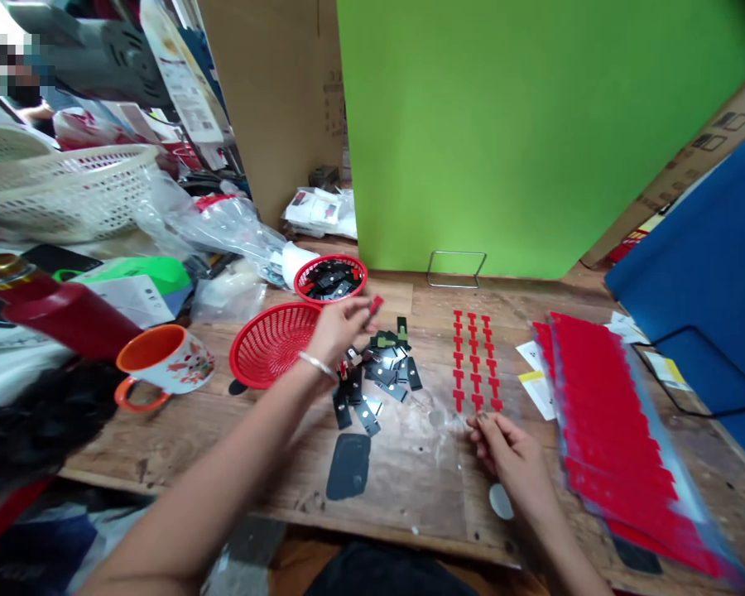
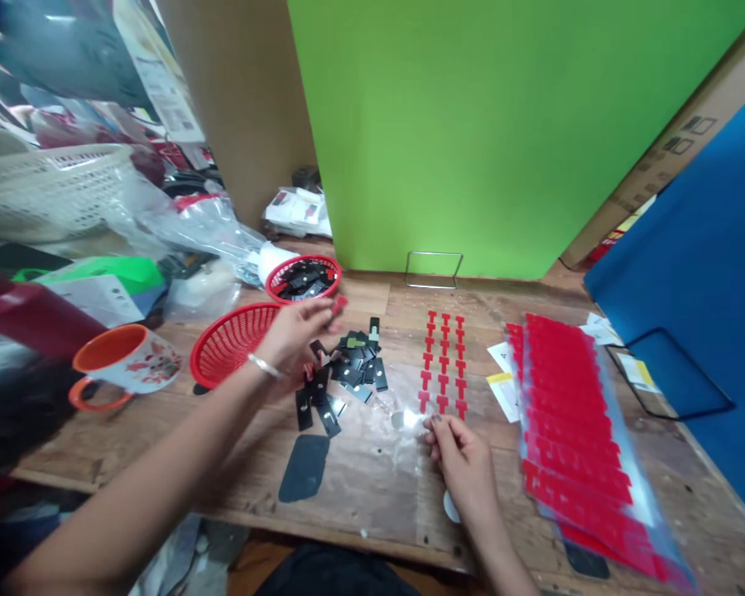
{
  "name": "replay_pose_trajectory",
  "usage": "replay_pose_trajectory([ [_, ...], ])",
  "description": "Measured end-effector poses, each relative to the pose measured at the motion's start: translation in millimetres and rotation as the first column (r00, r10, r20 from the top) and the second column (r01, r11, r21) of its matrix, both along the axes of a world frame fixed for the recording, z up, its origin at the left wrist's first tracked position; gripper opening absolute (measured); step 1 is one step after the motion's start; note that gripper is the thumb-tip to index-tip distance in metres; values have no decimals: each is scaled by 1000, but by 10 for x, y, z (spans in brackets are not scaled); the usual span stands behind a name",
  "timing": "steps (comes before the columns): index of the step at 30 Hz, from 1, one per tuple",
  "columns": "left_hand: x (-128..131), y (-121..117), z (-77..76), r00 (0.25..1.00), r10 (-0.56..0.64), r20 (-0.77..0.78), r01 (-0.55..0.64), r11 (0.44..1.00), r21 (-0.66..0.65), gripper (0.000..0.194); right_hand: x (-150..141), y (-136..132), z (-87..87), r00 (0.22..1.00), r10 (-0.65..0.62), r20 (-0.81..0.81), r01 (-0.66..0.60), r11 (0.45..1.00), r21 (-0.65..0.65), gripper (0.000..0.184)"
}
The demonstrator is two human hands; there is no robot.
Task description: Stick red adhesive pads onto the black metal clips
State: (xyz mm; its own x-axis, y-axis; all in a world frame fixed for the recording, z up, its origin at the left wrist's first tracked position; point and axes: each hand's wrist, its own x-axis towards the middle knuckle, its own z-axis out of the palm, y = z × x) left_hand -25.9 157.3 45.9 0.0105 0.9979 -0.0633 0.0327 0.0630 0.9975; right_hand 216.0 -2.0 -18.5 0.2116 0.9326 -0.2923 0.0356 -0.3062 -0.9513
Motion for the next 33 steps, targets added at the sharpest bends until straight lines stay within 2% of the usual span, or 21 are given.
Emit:
replay_pose_trajectory([
  [2,-224,310,167,984,105,-141,-82,984,159,33,-13,-25,-1,1000,10,0,-10,1000,10,37],
  [4,-361,463,292,925,204,-320,-99,944,315,40,-35,-47,-29,1000,25,3,-25,999,23,36],
  [6,-393,426,345,850,219,-480,-22,924,381,42,-56,-61,-66,999,36,23,-36,999,33,36],
  [7,-374,347,336,812,178,-556,49,928,369,38,-65,-65,-79,998,46,37,-47,998,36,35],
  [9,-292,122,239,719,25,-694,231,934,273,26,-79,-71,-86,995,77,70,-80,996,47,35],
  [11,-197,-111,59,595,-120,-795,384,911,151,16,-92,-74,-62,988,110,106,-117,991,66,33],
  [12,-159,-206,-46,532,-151,-833,426,898,109,15,-98,-75,-43,985,124,123,-134,988,75,33],
  [14,-117,-328,-247,460,-142,-876,446,891,89,21,-111,-77,-3,979,140,151,-154,984,86,32],
  [16,-118,-364,-396,442,-109,-890,447,887,113,29,-121,-81,25,975,155,162,-170,982,81,31],
  [19,-160,-325,-498,459,-99,-883,461,876,141,28,-129,-89,33,974,168,153,-180,981,69,30],
  [24,-197,-286,-509,468,-135,-874,479,869,122,6,-134,-103,16,972,182,150,-194,978,70,30],
  [29,-178,-308,-537,458,-131,-879,447,889,101,17,-150,-101,45,968,202,149,-214,974,70,29],
  [33,-169,-280,-523,432,-138,-891,438,896,74,12,-158,-106,77,965,211,156,-226,971,83,30],
])
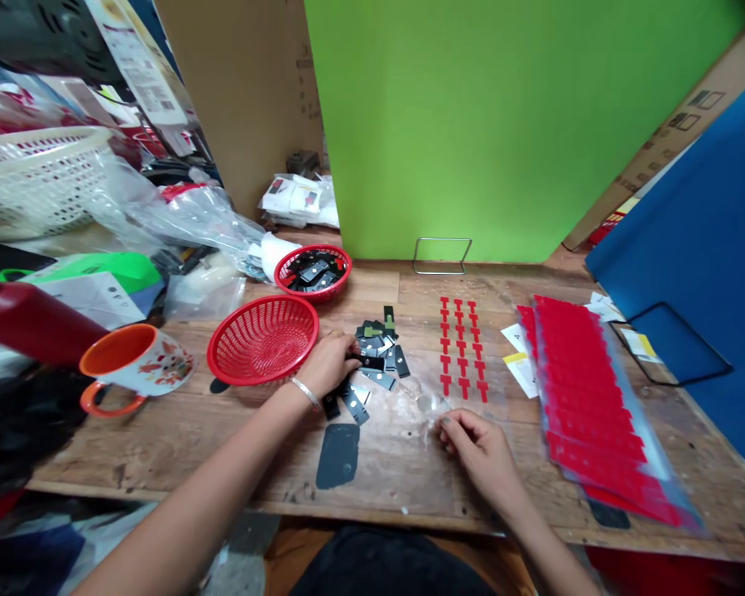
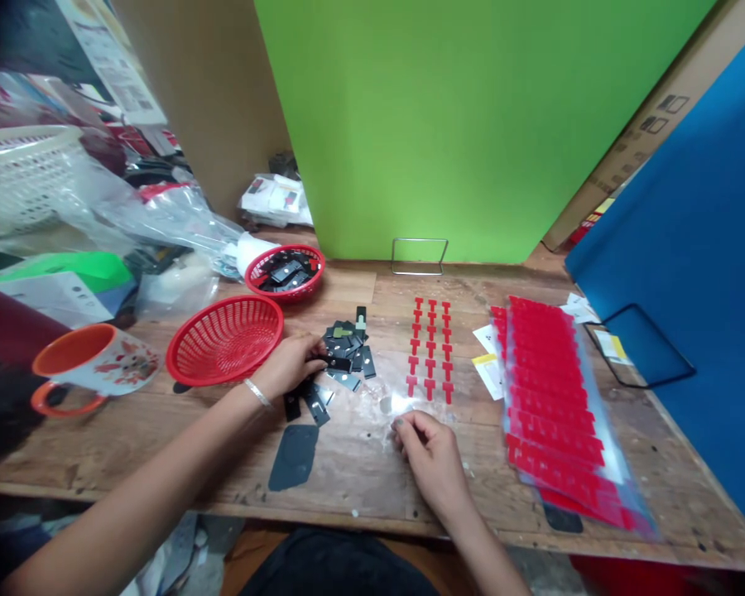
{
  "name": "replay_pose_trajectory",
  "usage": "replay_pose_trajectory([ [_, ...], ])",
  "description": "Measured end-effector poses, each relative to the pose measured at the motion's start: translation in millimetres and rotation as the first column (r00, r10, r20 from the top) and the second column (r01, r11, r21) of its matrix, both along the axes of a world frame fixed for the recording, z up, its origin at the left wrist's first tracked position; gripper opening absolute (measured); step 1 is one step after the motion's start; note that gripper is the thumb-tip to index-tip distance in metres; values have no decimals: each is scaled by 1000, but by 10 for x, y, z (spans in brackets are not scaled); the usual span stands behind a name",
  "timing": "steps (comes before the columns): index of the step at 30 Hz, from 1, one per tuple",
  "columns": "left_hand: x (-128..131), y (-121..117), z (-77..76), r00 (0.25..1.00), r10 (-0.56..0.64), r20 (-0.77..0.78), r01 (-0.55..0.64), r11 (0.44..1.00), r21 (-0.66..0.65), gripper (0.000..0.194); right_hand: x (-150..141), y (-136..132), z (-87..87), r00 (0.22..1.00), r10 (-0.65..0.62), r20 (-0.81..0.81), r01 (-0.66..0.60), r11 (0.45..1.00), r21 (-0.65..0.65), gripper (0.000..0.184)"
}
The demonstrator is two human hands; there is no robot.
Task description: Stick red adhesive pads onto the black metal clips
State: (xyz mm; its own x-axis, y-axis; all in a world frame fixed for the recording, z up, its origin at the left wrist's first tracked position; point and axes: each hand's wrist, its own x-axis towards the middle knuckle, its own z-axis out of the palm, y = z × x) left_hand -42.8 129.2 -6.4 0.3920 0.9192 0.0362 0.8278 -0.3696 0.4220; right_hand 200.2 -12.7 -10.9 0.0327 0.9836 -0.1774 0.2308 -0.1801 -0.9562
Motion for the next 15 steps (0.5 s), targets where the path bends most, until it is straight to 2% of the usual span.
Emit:
replay_pose_trajectory([
  [3,51,-63,101,998,-50,47,49,999,19,5,5,-15,-4,1000,-7,-27,7,1000,6,30],
  [6,181,-257,255,961,-204,185,206,979,7,4,6,-11,-14,983,-51,-177,39,997,-70,30],
  [9,356,-505,371,881,-353,316,376,927,-13,11,-4,17,14,910,-98,-403,22,982,-190,36],
  [11,467,-644,386,827,-394,402,444,895,-35,14,-13,37,53,856,-88,-509,-54,965,-256,37],
  [13,566,-744,348,794,-337,507,424,903,-63,13,-23,50,90,819,-82,-567,-114,946,-302,36],
  [15,659,-814,274,773,-129,621,279,948,-151,14,-37,56,105,802,-115,-586,-89,948,-307,34],
])
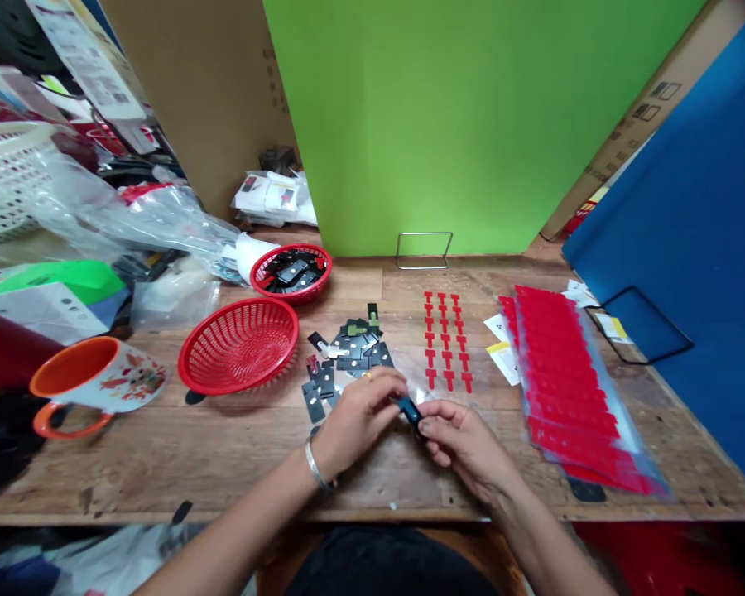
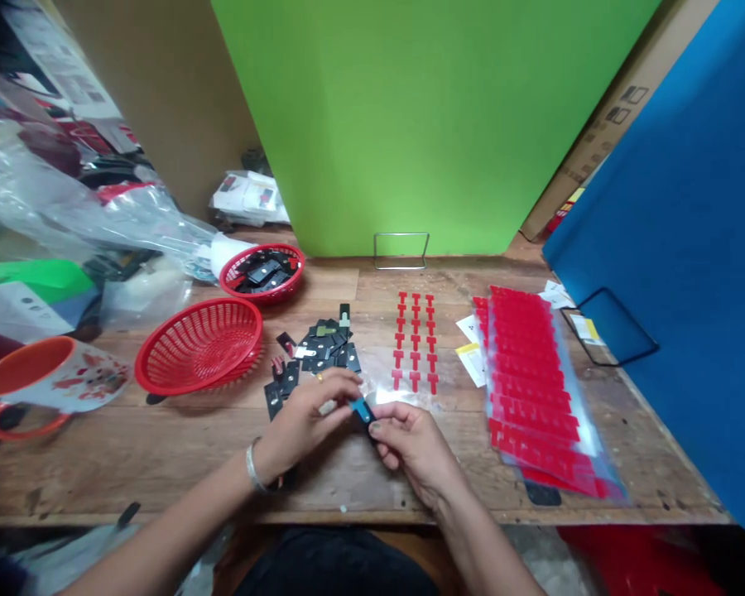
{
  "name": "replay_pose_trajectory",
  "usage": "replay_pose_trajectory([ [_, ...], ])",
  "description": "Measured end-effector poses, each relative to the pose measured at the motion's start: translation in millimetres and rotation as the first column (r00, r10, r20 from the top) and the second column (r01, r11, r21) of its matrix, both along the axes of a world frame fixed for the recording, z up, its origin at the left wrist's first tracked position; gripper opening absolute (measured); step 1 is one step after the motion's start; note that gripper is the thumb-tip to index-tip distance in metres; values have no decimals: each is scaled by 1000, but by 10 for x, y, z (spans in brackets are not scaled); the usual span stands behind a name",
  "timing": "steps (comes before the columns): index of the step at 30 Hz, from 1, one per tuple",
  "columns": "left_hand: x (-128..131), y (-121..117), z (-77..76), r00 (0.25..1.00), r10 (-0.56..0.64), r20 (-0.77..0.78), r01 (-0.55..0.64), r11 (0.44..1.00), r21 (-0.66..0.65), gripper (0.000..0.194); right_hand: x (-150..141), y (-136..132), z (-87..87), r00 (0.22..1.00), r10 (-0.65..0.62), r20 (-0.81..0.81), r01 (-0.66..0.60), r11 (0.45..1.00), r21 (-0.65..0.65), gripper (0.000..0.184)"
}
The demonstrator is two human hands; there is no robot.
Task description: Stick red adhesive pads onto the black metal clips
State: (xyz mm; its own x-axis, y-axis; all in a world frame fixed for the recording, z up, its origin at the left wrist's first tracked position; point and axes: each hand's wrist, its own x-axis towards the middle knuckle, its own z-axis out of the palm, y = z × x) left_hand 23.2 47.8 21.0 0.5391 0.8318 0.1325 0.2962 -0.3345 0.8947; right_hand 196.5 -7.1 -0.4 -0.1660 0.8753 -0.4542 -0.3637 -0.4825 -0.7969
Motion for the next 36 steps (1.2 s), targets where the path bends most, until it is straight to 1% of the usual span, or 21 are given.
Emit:
replay_pose_trajectory([
  [1,48,-31,-43,993,105,58,-98,990,-105,20,-10,2,-2,999,-40,3,40,999,10,33],
  [2,97,-62,-85,973,202,111,-172,956,-236,24,-22,3,-10,997,-82,11,82,996,22,32],
  [3,147,-95,-124,949,275,156,-200,904,-378,27,-38,4,-22,993,-118,20,117,992,35,31],
  [4,196,-128,-157,928,318,197,-182,844,-504,27,-56,5,-36,989,-142,31,141,989,47,31],
  [5,240,-162,-183,913,336,232,-141,792,-594,26,-77,4,-51,987,-156,41,153,987,57,32],
  [6,277,-191,-201,905,340,257,-102,759,-644,25,-99,1,-65,986,-161,52,157,985,66,32],
  [7,305,-215,-211,902,338,269,-81,745,-662,24,-119,-4,-77,985,-161,67,156,985,76,32],
  [9,323,-231,-211,903,332,274,-76,750,-657,22,-145,-19,-94,983,-135,126,124,988,97,30],
  [11,299,-200,-196,900,347,265,-91,743,-664,22,-130,-27,-97,965,-108,240,75,987,142,26],
  [12,278,-170,-188,901,352,256,-96,735,-671,22,-103,-22,-96,939,-114,324,54,980,189,23],
  [13,255,-134,-181,905,349,241,-104,733,-672,22,-65,-6,-94,897,-144,418,36,966,254,19],
  [14,237,-95,-178,913,341,224,-112,737,-666,23,-17,22,-94,838,-191,511,14,944,329,15],
  [16,222,-21,-183,920,340,195,-134,740,-659,24,89,117,-103,688,-304,660,-51,886,461,10],
  [18,249,39,-206,905,379,194,-148,708,-691,24,181,249,-128,554,-365,748,-140,845,516,10],
  [21,347,109,-265,872,441,210,-150,651,-744,20,250,449,-195,404,-388,828,-250,824,508,13],
  [23,421,151,-312,866,451,214,-145,638,-757,14,257,554,-244,319,-366,874,-303,835,460,14],
  [25,481,191,-359,866,452,212,-141,629,-765,8,258,631,-284,257,-324,910,-336,853,399,13],
  [27,517,226,-401,870,448,205,-142,627,-766,5,268,689,-310,231,-287,930,-355,865,355,11],
  [30,528,261,-440,873,446,197,-146,624,-767,5,292,736,-321,231,-265,936,-369,867,337,11],
  [33,524,277,-448,873,446,198,-140,617,-774,5,297,720,-317,228,-274,934,-361,867,343,9],
  [36,536,292,-440,862,461,214,-145,626,-766,4,273,661,-323,231,-313,921,-351,856,379,12],
])
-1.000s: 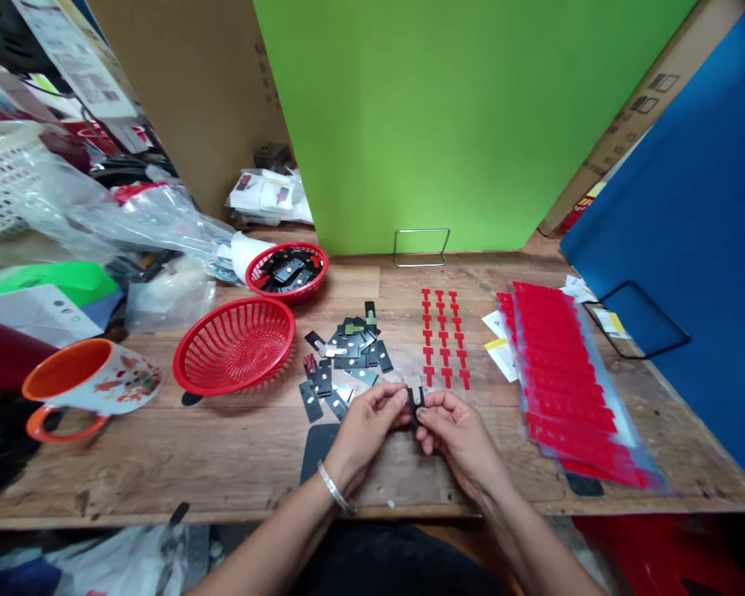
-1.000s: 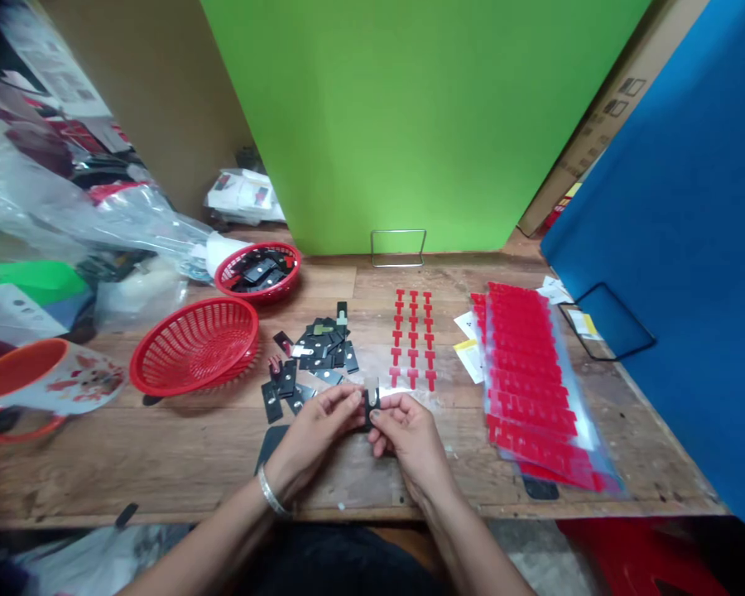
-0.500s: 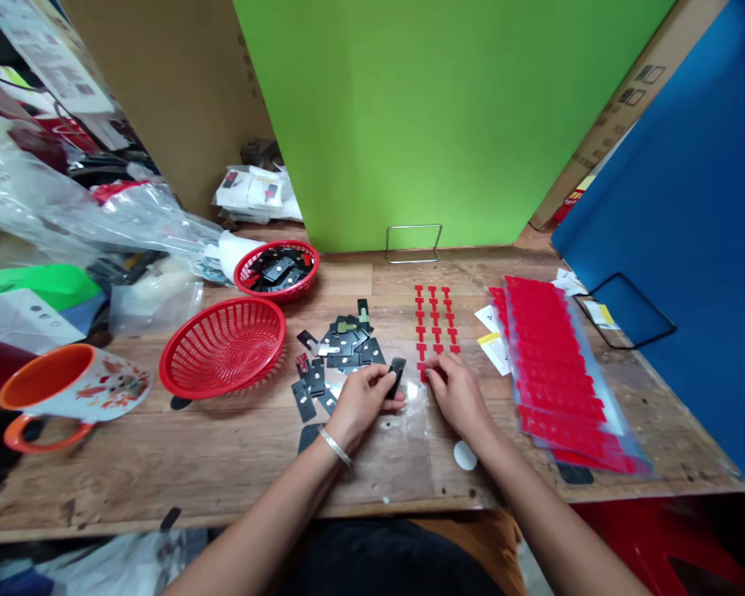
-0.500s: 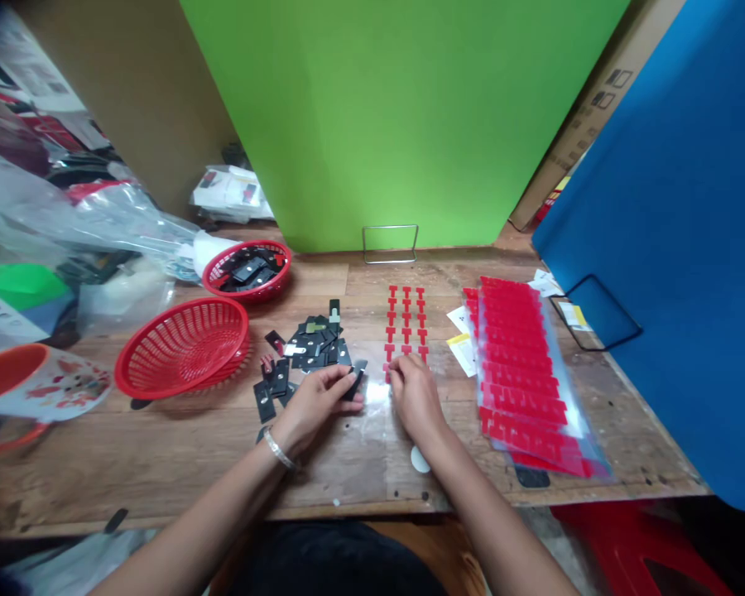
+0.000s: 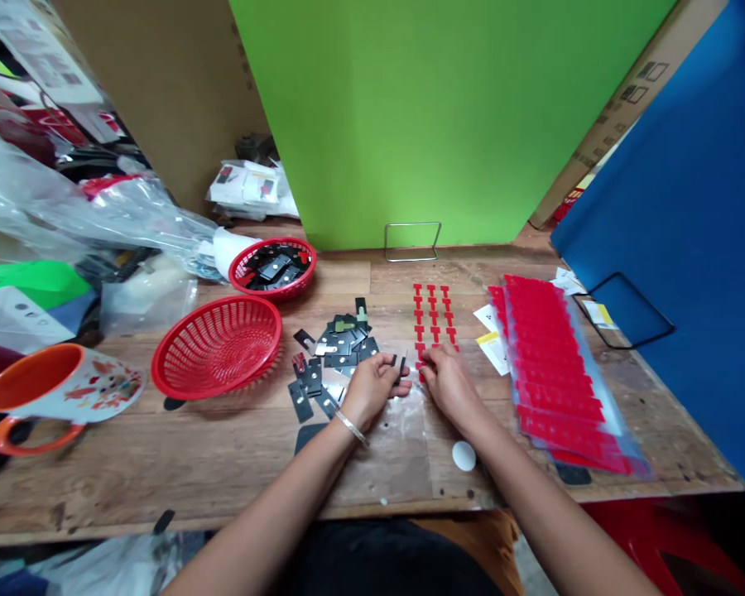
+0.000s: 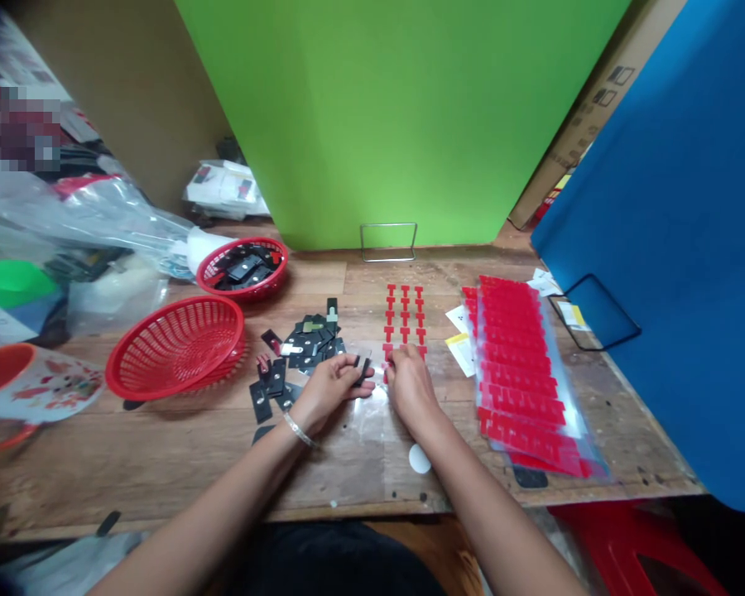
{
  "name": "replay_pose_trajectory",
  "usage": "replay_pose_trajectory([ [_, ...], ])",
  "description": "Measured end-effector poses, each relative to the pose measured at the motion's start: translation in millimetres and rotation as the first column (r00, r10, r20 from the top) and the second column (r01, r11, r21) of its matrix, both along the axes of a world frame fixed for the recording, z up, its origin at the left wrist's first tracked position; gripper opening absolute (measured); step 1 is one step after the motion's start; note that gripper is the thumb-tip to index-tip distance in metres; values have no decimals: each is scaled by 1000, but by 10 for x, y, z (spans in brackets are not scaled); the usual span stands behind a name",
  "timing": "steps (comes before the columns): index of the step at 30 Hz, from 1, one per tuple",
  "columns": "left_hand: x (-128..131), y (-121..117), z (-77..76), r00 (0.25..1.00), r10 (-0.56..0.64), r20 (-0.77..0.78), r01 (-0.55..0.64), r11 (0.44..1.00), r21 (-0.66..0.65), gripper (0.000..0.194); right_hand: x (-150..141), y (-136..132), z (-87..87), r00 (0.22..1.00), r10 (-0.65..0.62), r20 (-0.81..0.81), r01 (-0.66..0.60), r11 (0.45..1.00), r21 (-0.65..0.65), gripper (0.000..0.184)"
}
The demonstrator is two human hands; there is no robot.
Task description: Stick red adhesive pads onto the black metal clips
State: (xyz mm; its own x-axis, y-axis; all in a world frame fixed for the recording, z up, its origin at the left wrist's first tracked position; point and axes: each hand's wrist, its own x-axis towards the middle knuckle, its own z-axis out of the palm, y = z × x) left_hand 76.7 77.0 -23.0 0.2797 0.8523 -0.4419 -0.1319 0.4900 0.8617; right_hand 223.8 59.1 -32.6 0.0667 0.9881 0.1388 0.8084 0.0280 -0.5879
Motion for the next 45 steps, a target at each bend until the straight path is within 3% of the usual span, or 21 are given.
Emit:
replay_pose_trajectory([
  [6,38,40,-17,1000,25,9,-25,1000,15,3,-27,-48,-38,998,-3,-58,8,997,77,15],
  [11,38,50,-38,999,37,4,-37,999,-16,2,43,-63,16,970,5,-245,17,996,87,9],
  [16,43,60,-41,998,55,0,-55,998,-25,4,152,-125,114,810,-74,-582,60,997,-44,5],
  [23,31,-59,115,996,-2,84,2,1000,-5,25,-12,-249,244,616,-137,-776,107,990,-89,19],
  [29,-7,-234,250,986,-64,153,70,997,-31,30,-232,-367,298,631,-109,-768,118,992,-44,15],
  [34,-32,-290,253,984,-56,170,62,998,-29,32,-282,-412,265,674,-112,-731,134,991,-29,13],
  [45,-41,-321,283,979,-89,185,90,996,7,31,-294,-433,279,664,-127,-737,150,988,-36,14],
])
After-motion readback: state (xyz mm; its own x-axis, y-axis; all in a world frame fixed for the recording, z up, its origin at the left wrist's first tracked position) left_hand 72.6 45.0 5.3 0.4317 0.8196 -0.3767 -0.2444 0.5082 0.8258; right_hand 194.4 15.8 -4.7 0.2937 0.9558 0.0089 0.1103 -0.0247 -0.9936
